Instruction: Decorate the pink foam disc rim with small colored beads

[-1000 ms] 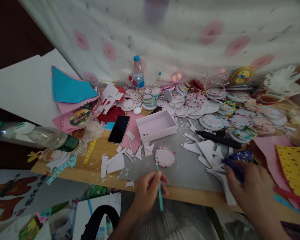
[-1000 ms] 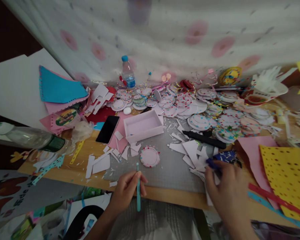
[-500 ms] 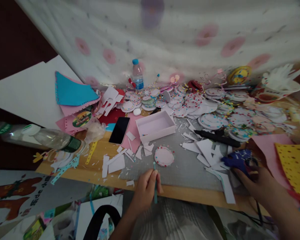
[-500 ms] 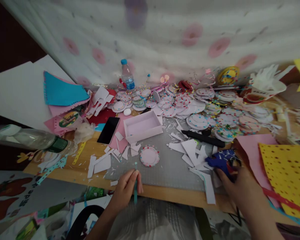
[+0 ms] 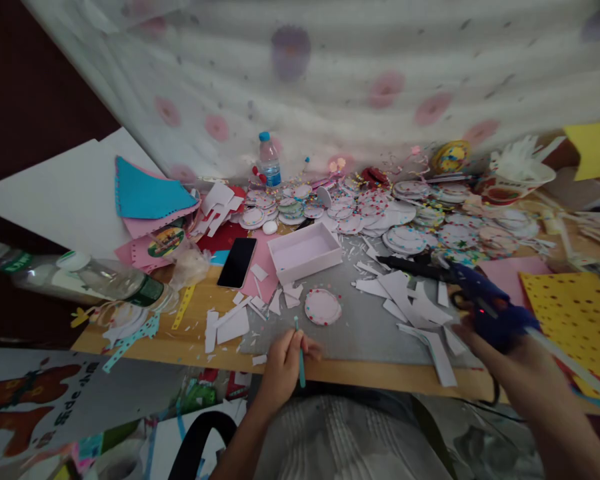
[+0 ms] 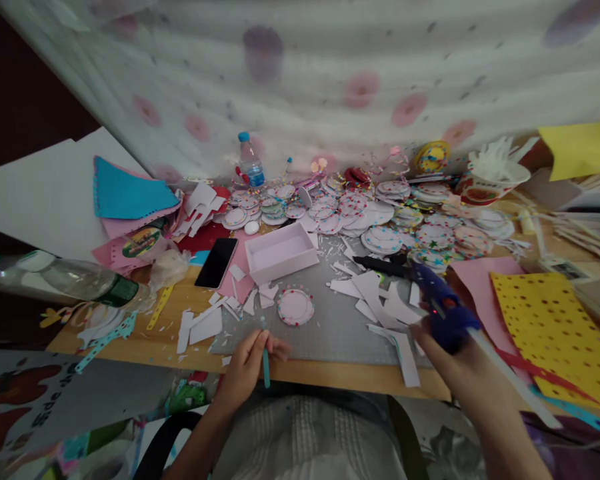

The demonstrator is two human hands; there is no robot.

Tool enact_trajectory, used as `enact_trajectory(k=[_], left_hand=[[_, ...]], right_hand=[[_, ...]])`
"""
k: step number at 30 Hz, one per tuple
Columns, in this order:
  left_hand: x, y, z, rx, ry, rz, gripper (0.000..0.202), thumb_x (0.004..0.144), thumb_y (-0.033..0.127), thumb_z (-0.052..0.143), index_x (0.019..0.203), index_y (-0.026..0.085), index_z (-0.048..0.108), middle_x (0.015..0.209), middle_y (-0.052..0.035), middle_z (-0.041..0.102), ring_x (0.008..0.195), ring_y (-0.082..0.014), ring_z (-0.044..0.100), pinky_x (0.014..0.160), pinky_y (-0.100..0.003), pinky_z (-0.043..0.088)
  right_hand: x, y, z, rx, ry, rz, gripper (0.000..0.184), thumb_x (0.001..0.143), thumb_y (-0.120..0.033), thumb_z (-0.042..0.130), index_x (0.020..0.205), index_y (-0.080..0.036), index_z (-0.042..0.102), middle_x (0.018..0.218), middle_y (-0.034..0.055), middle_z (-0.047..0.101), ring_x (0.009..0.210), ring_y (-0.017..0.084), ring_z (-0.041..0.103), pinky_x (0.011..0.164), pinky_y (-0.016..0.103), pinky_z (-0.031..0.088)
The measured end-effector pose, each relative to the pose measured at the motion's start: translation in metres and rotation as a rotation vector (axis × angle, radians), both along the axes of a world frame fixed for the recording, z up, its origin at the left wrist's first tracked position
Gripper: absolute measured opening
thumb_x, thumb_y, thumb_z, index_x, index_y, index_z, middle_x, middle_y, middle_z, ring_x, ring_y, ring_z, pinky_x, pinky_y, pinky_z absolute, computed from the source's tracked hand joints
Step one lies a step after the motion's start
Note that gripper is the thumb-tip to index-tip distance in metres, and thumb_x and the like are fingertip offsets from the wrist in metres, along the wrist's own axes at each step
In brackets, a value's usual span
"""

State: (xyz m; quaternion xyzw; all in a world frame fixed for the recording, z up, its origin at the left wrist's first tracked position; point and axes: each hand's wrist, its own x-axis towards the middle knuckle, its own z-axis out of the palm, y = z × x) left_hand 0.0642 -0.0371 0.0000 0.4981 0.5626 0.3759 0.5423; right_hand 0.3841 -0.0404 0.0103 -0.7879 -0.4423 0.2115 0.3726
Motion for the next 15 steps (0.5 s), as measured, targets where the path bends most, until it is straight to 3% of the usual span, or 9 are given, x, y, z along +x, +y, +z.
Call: enact_trajectory(k=[3,8,15], left_hand=[[-0.001,0.007,0.002,0.088,0.044,-0.005,0.038,0.092,0.049,0.039,0.064,0.023,0.044,0.082,-0.0079,0.074,0.088,-0.0228,0.07,0.083,-0.034,0.051],[-0.004,0.014,-0.007,0.181,0.11,-0.011,0.034,0.094,0.041,0.037,0.066,0.023,0.045,0.085,-0.008,0.074,0.099,-0.024,0.068,0.086,-0.035,0.05],[-0.01,0.016,-0.02,0.224,0.128,-0.031,0.033,0.095,0.038,0.034,0.067,0.023,0.044,0.092,-0.0103,0.074,0.104,-0.0235,0.067,0.087,-0.036,0.05]], right_hand=[[-0.033,0.013,-0.002,0.055,0.39,0.017,0.046,0.059,-0.048,0.074,0.093,-0.019,0.065,0.072,0.0017,0.064,0.063,0.019,0.058,0.06,0.034,0.049],[-0.078,0.027,-0.015,0.022,0.779,0.219,0.03,0.064,-0.039,0.077,0.084,-0.018,0.067,0.057,-0.0022,0.058,0.055,0.011,0.051,0.053,0.024,0.042],[-0.104,0.027,-0.018,-0.057,1.147,0.242,0.019,0.066,-0.025,0.074,0.081,-0.019,0.065,0.08,0.0029,0.073,0.062,0.012,0.062,0.055,0.022,0.048]])
